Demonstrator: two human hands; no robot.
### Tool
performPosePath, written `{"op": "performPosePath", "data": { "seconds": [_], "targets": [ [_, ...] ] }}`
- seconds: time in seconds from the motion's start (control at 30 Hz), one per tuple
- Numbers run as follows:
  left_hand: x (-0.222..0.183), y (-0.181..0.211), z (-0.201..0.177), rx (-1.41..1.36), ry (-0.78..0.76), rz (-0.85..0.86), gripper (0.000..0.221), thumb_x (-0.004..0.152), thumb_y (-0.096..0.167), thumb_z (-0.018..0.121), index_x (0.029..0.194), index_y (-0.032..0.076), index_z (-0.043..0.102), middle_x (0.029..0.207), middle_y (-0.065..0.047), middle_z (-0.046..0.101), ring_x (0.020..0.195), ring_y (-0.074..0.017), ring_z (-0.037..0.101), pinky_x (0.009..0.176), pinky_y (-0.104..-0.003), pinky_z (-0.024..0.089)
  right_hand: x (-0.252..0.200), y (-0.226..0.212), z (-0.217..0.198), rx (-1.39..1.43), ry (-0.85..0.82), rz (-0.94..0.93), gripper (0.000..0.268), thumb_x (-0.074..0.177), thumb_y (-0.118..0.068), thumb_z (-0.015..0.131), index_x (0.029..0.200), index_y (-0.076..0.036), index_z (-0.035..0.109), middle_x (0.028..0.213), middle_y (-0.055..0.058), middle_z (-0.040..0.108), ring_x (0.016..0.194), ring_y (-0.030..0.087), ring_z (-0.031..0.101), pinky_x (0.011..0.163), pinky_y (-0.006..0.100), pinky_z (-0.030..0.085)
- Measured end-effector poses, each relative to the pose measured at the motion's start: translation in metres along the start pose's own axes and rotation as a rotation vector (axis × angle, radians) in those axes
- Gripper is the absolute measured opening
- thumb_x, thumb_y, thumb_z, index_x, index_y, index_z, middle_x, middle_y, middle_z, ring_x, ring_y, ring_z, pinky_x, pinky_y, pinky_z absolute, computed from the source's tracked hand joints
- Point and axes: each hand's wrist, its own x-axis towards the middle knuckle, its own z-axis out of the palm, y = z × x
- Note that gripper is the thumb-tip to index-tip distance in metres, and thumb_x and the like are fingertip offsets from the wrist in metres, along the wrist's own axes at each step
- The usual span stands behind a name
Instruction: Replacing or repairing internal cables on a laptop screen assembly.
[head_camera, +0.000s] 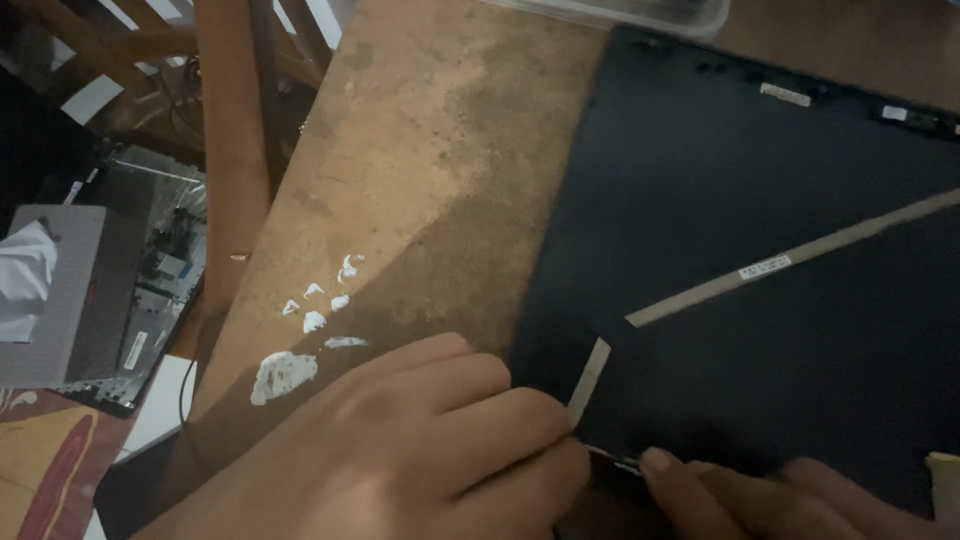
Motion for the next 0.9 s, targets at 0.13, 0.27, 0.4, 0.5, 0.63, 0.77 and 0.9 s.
{"op": "performPosePath", "data": {
  "seconds": [0.13, 0.27, 0.4, 0.5, 0.63, 0.77, 0.9],
  "targets": [
    [-0.001, -0.002, 0.001, 0.013, 0.025, 0.014, 0.015, 0.095, 0.010, 0.064, 0.089, 0.000, 0.074, 0.086, -0.009, 0.071, 0.063, -0.0124, 0.061, 0.058, -0.028, 0.049, -0.030, 0.010, 0.021, 0.101, -0.066, 0.098, 0.029, 0.106, -0.036, 0.050, 0.118, -0.019, 0.071, 0.090, 0.001, 0.073, 0.060, 0.007, 0.061, 0.056, 0.033, 0.050],
    [-0.009, -0.007, 0.010, 0.020, 0.045, -0.038, 0.014, 0.096, 0.009, 0.063, 0.086, 0.003, 0.072, 0.078, -0.004, 0.066, 0.062, -0.0107, 0.058, 0.058, -0.026, 0.048, -0.044, 0.032, 0.027, 0.204, -0.215, -0.081, 0.031, 0.107, -0.032, 0.049, 0.127, -0.018, 0.069, 0.093, 0.003, 0.075, 0.064, 0.005, 0.066, 0.055, 0.030, 0.052],
    [-0.008, -0.005, 0.010, 0.019, 0.038, -0.060, 0.016, 0.097, 0.007, 0.063, 0.083, 0.005, 0.070, 0.070, -0.001, 0.060, 0.058, -0.0101, 0.054, 0.055, -0.026, 0.045, -0.039, 0.054, 0.038, 0.386, -0.412, -0.193, 0.036, 0.108, -0.030, 0.049, 0.135, -0.014, 0.067, 0.098, 0.006, 0.078, 0.069, 0.006, 0.073, 0.050, 0.026, 0.054],
    [-0.006, -0.004, 0.010, -0.005, 0.037, -0.045, 0.020, 0.097, 0.006, 0.061, 0.078, 0.007, 0.067, 0.069, -0.001, 0.057, 0.055, -0.0102, 0.049, 0.054, -0.027, 0.043, -0.041, 0.058, 0.039, 0.497, -0.528, -0.236, 0.039, 0.109, -0.030, 0.050, 0.138, -0.009, 0.064, 0.101, 0.009, 0.079, 0.070, 0.010, 0.075, 0.045, 0.027, 0.054],
    [-0.007, -0.004, 0.013, -0.087, 0.084, -0.108, 0.026, 0.098, 0.008, 0.061, 0.073, 0.007, 0.064, 0.066, -0.001, 0.054, 0.054, -0.0093, 0.047, 0.053, -0.026, 0.042, -0.051, 0.054, 0.045, 0.459, -0.505, -0.154, 0.033, 0.108, -0.035, 0.053, 0.129, -0.015, 0.068, 0.097, 0.004, 0.080, 0.071, 0.007, 0.077, 0.048, 0.027, 0.057],
    [-0.011, -0.004, 0.016, -0.077, 0.079, -0.165, 0.029, 0.099, 0.014, 0.064, 0.071, 0.008, 0.063, 0.062, 0.001, 0.052, 0.053, -0.0087, 0.047, 0.052, -0.025, 0.041, -0.087, 0.057, 0.070, 0.402, -0.552, -0.060, 0.033, 0.104, -0.043, 0.057, 0.121, -0.021, 0.074, 0.091, -0.001, 0.080, 0.067, 0.004, 0.075, 0.047, 0.026, 0.056],
    [-0.009, -0.003, 0.014, -0.096, 0.050, -0.175, 0.030, 0.100, 0.015, 0.063, 0.070, 0.009, 0.063, 0.062, 0.001, 0.052, 0.053, -0.0090, 0.046, 0.052, -0.025, 0.041, -0.166, 0.130, 0.089, 0.363, -0.498, -0.054, 0.033, 0.104, -0.042, 0.057, 0.121, -0.020, 0.074, 0.090, -0.001, 0.079, 0.065, 0.005, 0.073, 0.047, 0.027, 0.054]
  ]
}}
